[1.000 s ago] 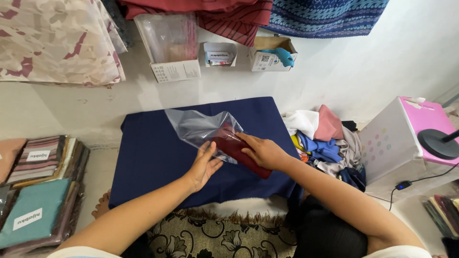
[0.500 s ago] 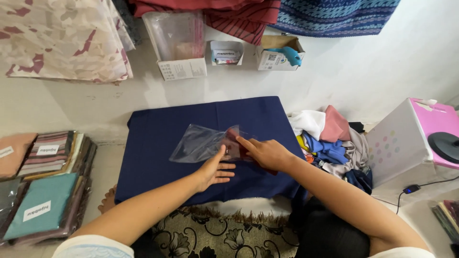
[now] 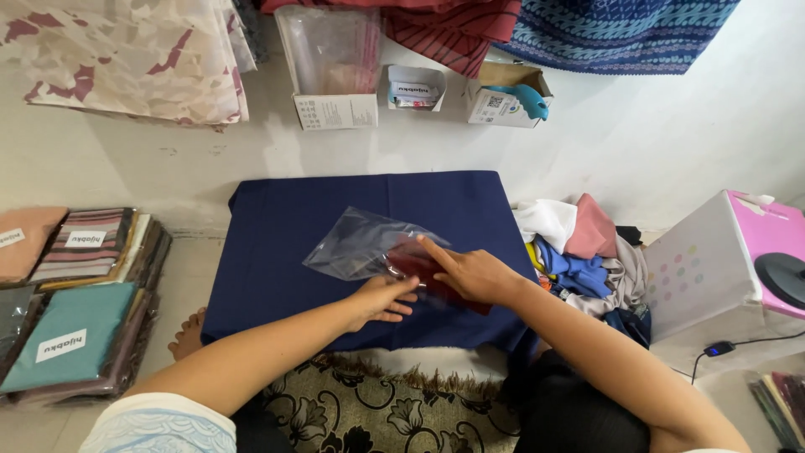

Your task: The person folds a maroon piece of fabric, places it into a clear plastic bag, and seals it. They then pick up a blue piece of fabric, unfold it, and use a lint roller to clean the surface before folding it.

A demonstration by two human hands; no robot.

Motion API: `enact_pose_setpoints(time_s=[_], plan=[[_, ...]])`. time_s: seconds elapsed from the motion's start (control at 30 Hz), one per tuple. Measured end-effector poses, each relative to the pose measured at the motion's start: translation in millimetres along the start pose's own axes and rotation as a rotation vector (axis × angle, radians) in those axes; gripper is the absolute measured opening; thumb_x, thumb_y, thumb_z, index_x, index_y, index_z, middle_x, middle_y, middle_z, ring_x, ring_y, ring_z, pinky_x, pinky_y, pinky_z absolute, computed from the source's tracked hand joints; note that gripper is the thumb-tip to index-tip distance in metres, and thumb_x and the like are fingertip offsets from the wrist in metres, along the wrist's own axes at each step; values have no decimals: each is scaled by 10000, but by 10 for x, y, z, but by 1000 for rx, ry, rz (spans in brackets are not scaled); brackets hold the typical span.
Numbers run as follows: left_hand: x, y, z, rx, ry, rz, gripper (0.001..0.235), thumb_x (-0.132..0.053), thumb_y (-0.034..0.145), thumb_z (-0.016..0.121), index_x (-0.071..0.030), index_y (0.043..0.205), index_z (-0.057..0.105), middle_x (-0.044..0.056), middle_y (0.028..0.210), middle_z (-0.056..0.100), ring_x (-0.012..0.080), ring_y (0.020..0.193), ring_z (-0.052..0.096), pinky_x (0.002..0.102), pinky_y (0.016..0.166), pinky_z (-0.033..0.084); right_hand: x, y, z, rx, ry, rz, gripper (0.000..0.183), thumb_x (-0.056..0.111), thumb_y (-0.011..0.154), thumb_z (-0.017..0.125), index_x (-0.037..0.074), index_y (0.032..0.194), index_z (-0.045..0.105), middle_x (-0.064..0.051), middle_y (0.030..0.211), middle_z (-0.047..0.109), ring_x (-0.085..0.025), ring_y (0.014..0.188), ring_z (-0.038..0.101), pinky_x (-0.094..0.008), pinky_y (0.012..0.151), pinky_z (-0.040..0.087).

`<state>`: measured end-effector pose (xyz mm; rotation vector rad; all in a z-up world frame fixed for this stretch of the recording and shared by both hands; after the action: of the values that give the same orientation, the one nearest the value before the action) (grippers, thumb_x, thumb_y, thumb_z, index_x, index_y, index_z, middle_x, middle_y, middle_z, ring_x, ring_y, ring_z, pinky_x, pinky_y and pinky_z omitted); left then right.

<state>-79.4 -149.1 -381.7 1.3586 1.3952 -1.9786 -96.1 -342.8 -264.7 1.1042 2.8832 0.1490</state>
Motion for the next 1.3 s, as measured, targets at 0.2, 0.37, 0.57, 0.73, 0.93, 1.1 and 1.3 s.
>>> enact_pose_setpoints(time_s=[0.2, 0.37, 0.57, 0.73, 0.93, 1.1, 1.3], plan=[[156, 173, -23, -25, 12, 26, 718, -321, 896, 796, 21, 1437, 469, 192, 1236, 716, 228, 953, 770, 298, 769, 645, -12, 16, 69, -27, -3, 5, 657, 258, 1060, 427, 85, 1628, 147, -200, 1215, 676, -425, 797, 747, -520, 634, 623], [-79, -120, 102, -4, 22, 6, 712, -342, 907, 761, -24, 1463, 451, 165, 1222, 728, 188, 924, 760, 250, 743, 637, -39, 50, 132, -109, -89, 54, 693, 288, 1044, 437, 103, 1641, 136, -151, 1142, 678, -393, 737, 742, -507, 590, 615], [-91, -117, -31, -119, -17, -90, 980, -832, 868, 548, -55, 1461, 481, 186, 1261, 712, 251, 998, 757, 268, 739, 636, -156, 16, 159, -225, -246, 12, 635, 253, 1040, 439, 88, 1621, 241, -105, 1037, 684, -310, 692, 741, -436, 536, 607], [-38, -37, -130, -186, -39, -79, 852, -743, 965, 477, -53, 1464, 482, 185, 1257, 714, 266, 999, 760, 313, 756, 643, -245, -55, 194, -257, -324, -34, 647, 258, 1012, 487, 74, 1602, 293, -106, 982, 674, -294, 673, 732, -414, 508, 605], [41, 18, -152, -168, -55, -72, 668, -596, 1036, 448, -65, 1440, 478, 176, 1272, 711, 280, 1018, 753, 356, 817, 641, -335, -43, 237, -218, -253, 4, 869, 515, 940, 595, 83, 1617, 262, -112, 1069, 672, -290, 837, 746, -381, 638, 623], [76, 42, -193, -161, -48, -67, 630, -579, 1052, 414, -77, 1430, 471, 163, 1257, 719, 273, 1010, 756, 360, 828, 638, -408, -98, 226, -240, -25, 116, 904, 668, 902, 602, 120, 1582, 371, -170, 1151, 708, -370, 1074, 715, -451, 857, 598], [28, -37, -182, -147, -49, -64, 667, -547, 1057, 414, -37, 1486, 387, 171, 1250, 724, 268, 988, 763, 354, 827, 634, -548, -197, 255, -208, 325, 208, 594, 454, 981, 565, 106, 1460, 511, -69, 1095, 784, -351, 1165, 663, -509, 1010, 517]])
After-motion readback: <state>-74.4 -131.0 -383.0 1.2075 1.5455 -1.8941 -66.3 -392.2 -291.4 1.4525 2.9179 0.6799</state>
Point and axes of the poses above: each hand's wrist, its own y-axis towards the middle knuckle, its own z-axis out of the palm, x = y × z, the point moved 4 cm from there along y, towards the middle knuckle
